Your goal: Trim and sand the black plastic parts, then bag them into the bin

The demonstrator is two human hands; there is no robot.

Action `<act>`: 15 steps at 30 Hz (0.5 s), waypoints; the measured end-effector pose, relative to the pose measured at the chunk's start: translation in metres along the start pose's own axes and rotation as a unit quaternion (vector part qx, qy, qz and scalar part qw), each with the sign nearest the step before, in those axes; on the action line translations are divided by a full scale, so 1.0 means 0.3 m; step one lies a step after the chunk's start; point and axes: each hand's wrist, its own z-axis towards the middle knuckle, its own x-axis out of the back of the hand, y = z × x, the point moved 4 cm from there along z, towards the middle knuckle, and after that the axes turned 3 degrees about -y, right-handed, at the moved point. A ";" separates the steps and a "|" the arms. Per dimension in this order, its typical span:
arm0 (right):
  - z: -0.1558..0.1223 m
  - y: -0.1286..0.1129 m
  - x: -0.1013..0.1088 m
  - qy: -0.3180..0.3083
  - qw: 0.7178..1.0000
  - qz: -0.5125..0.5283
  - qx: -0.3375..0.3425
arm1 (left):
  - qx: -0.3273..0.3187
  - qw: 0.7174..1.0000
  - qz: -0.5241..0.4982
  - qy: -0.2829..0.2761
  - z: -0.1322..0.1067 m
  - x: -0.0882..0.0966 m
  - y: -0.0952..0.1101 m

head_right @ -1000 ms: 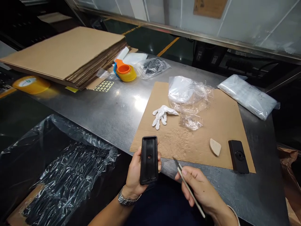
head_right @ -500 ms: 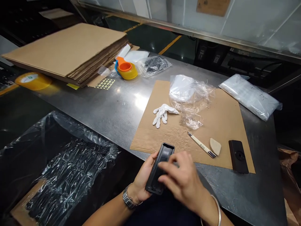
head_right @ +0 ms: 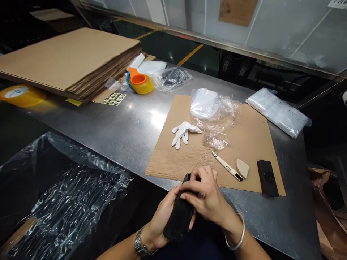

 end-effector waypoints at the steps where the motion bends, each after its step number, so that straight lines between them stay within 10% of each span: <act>1: 0.006 0.014 0.016 0.022 1.000 0.009 -0.005 | 0.010 1.000 0.005 -0.007 -0.005 -0.003 -0.007; 15: -0.005 0.073 0.041 0.021 0.979 0.174 -0.105 | 0.000 0.999 0.039 -0.023 -0.010 0.005 -0.014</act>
